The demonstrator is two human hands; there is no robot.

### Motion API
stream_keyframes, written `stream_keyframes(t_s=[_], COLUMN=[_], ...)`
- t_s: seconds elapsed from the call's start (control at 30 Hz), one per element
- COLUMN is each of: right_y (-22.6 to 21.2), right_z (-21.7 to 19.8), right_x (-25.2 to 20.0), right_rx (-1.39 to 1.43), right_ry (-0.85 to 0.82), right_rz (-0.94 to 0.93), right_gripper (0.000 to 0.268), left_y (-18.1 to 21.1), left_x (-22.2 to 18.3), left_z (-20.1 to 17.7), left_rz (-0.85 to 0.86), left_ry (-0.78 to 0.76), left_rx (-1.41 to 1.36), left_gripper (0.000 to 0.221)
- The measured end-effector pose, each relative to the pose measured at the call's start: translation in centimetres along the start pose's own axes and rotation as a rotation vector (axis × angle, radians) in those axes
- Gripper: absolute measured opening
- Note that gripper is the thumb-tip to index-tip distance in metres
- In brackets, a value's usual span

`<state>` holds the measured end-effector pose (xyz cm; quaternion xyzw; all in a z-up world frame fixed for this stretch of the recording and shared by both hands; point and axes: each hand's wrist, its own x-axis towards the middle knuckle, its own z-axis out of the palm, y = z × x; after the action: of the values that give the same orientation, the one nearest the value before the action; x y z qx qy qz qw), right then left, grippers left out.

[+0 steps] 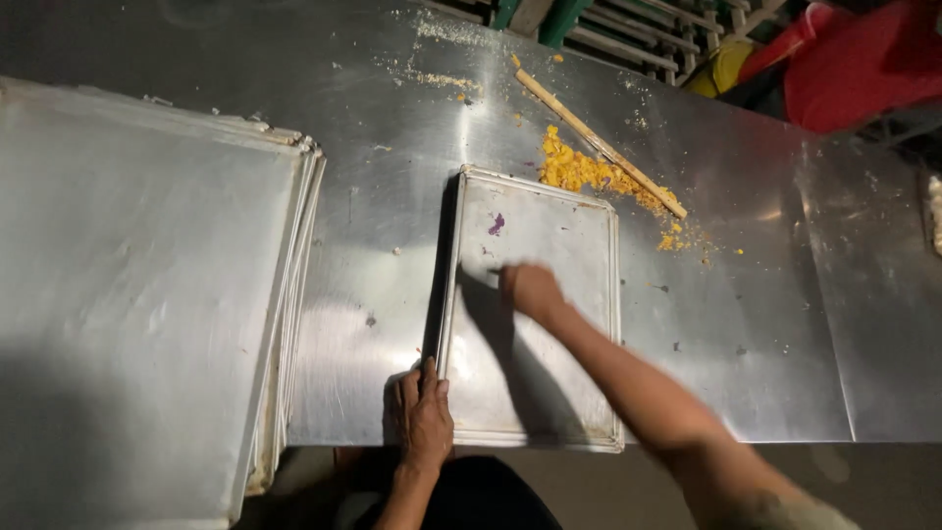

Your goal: The recorder is scraping food residue off of metal baking trays using a plastic scraper.

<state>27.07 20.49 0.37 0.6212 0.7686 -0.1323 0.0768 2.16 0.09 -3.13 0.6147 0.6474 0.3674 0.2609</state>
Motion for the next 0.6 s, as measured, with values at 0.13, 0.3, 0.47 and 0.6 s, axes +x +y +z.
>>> stream_keyframes(t_s=[0.13,0.3,0.47,0.6], right_y=[6.2,2.1,-9.8,-11.0], right_z=[-2.4,0.5,1.3,-0.9], right_x=[13.1,-2.4,-20.8,-14.6], right_rx=[-0.106,-0.174,0.116,-0.017], right_ry=[0.11,0.17,0.2,0.052], right_rz=[-0.054,-0.11,-0.192,-0.063], right_gripper=[0.018,0.013,0.038,0.04], left_y=[0.8,-0.8,-1.3,-0.9], left_x=[0.8,-0.4,-0.1,-0.3], left_z=[-1.4,0.1,0.8,0.0], left_rz=[0.045,0.013,-0.039,-0.022], left_ry=[0.015,0.007,-0.013,0.006], left_rx=[0.065,-0.183,-0.254,-0.215], left_gripper=[0.044,0.045,0.047,0.045])
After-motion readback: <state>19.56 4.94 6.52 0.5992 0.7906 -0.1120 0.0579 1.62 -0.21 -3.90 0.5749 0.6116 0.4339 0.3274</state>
